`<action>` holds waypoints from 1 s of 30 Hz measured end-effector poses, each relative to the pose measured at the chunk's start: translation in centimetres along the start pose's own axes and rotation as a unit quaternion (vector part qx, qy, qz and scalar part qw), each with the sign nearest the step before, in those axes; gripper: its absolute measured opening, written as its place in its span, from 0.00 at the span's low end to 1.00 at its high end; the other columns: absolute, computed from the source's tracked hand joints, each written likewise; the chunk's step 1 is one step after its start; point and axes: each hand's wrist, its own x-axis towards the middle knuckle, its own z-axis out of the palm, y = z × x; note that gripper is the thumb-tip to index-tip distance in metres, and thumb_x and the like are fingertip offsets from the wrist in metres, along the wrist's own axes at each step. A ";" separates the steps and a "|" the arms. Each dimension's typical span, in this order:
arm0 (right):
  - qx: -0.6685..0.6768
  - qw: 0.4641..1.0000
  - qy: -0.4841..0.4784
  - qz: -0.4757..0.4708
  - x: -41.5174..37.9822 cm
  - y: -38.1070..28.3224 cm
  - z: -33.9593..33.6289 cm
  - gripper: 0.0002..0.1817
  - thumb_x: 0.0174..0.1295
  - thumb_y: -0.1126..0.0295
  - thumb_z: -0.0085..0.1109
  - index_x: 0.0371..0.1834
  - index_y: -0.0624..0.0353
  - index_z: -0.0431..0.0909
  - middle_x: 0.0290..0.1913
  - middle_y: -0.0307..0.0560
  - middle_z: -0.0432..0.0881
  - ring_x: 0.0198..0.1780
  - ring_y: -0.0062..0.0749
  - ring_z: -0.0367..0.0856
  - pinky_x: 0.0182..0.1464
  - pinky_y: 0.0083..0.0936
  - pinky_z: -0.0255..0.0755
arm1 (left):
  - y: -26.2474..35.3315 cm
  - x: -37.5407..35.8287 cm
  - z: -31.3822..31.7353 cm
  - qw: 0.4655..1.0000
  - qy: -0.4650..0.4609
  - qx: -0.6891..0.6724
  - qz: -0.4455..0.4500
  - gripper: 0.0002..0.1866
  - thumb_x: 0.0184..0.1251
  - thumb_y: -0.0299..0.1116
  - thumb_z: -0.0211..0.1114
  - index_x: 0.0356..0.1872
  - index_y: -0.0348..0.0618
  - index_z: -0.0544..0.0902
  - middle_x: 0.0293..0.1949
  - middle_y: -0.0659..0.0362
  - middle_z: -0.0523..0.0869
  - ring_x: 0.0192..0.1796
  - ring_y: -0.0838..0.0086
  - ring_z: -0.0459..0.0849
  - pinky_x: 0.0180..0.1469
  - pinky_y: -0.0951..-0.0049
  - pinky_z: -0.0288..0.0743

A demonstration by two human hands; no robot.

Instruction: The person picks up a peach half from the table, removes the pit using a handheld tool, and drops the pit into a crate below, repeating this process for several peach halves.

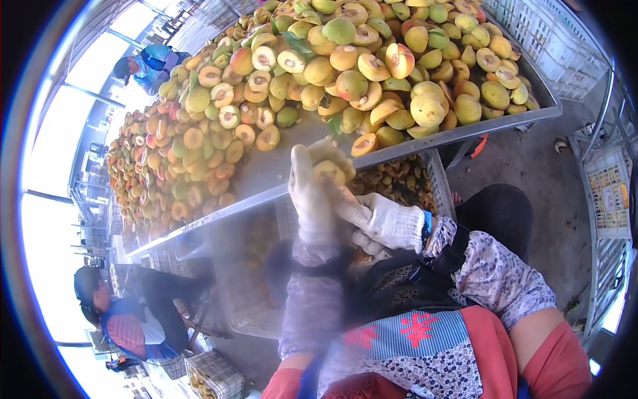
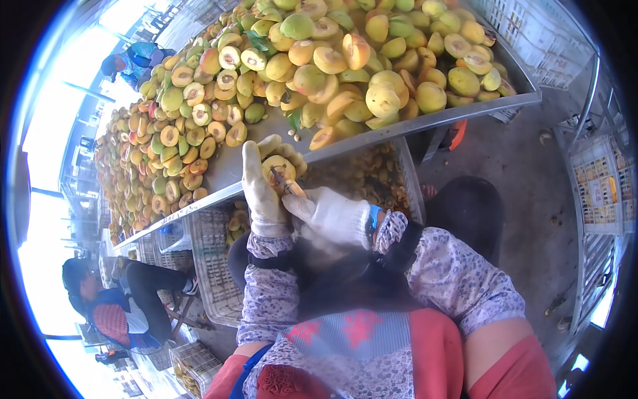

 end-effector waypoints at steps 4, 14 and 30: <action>-0.081 0.996 0.016 -0.039 -0.2 0.2 -0.3 0.26 0.75 0.45 0.46 0.39 0.59 0.77 0.25 0.41 0.78 0.21 0.26 0.76 0.20 0.26 0.69 | 0.0 0.2 0.0 0.995 0.018 -0.086 -0.045 0.28 0.76 0.54 0.56 0.44 0.30 0.79 0.29 0.50 0.81 0.26 0.64 0.81 0.30 0.69 0.78; 0.022 0.997 -0.026 0.071 -0.5 1.5 -1.1 0.29 0.73 0.41 0.48 0.45 0.61 0.79 0.26 0.45 0.81 0.23 0.30 0.80 0.24 0.28 0.73 | -0.7 -0.1 -0.1 0.997 -0.048 0.040 -0.050 0.29 0.76 0.54 0.55 0.42 0.29 0.81 0.26 0.51 0.82 0.25 0.67 0.83 0.28 0.71 0.79; -0.367 0.917 0.068 -0.138 0.4 4.1 -2.3 0.28 0.70 0.40 0.52 0.38 0.58 0.78 0.21 0.49 0.79 0.24 0.41 0.80 0.28 0.35 0.73 | 1.4 0.9 -3.8 0.926 0.000 -0.361 -0.113 0.10 0.76 0.44 0.58 0.38 0.52 0.76 0.30 0.67 0.79 0.33 0.76 0.79 0.32 0.74 0.79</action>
